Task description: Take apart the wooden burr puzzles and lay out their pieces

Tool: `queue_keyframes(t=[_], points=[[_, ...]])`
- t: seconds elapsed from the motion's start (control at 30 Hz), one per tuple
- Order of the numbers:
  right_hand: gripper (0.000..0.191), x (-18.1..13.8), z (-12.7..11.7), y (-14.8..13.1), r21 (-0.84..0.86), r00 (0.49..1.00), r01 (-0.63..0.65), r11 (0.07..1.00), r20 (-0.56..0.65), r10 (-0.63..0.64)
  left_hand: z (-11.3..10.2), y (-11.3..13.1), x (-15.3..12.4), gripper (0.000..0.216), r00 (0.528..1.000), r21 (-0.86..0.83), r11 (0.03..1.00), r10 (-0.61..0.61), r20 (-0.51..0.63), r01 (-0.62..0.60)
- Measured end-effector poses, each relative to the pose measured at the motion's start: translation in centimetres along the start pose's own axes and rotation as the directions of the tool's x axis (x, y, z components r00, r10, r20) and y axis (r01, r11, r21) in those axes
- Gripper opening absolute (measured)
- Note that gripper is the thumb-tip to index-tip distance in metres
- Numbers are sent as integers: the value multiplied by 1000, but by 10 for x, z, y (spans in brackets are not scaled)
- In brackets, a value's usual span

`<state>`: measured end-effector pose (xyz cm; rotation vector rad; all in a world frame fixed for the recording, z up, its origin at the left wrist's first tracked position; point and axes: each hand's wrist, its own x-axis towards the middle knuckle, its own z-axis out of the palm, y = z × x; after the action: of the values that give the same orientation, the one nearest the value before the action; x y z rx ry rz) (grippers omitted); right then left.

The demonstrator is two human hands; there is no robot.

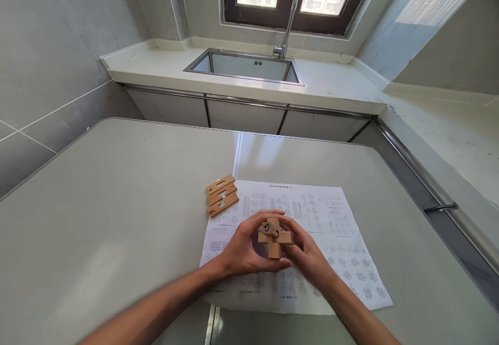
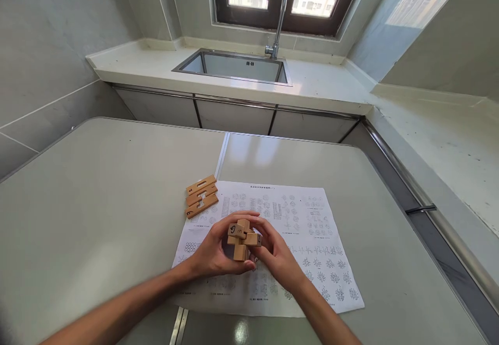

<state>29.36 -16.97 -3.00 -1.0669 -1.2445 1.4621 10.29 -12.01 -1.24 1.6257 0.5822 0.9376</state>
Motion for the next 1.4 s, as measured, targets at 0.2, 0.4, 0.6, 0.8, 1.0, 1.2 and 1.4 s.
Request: queue_keyframes(t=[0.2,0.4,0.6,0.8,1.0,1.2,1.4], points=[[62,5,-11,-13,347,980,-183,920,144,141,1,-5,0,78,992,78,990,118,-47,-114],[87,1,-7,-12,252,957,-228,941,235,169,1,-11,-5,90,996,80,993,89,14,-90],[80,2,-3,-11,310,957,-228,923,245,154,0,-11,-4,86,994,48,992,113,8,-113],[62,1,-3,-5,187,991,-118,975,82,104,-8,-6,-2,68,995,-70,998,-16,-103,9],[54,1,-1,-5,-524,944,78,848,-235,-233,-7,-1,-2,69,980,-90,990,-124,-154,111],[53,4,-5,7,-716,923,155,681,-141,-358,-5,-1,-1,68,984,-58,995,-94,-152,86],[47,4,-6,12,-751,916,183,634,-105,-388,-4,6,1,65,988,-24,997,-72,-133,70]])
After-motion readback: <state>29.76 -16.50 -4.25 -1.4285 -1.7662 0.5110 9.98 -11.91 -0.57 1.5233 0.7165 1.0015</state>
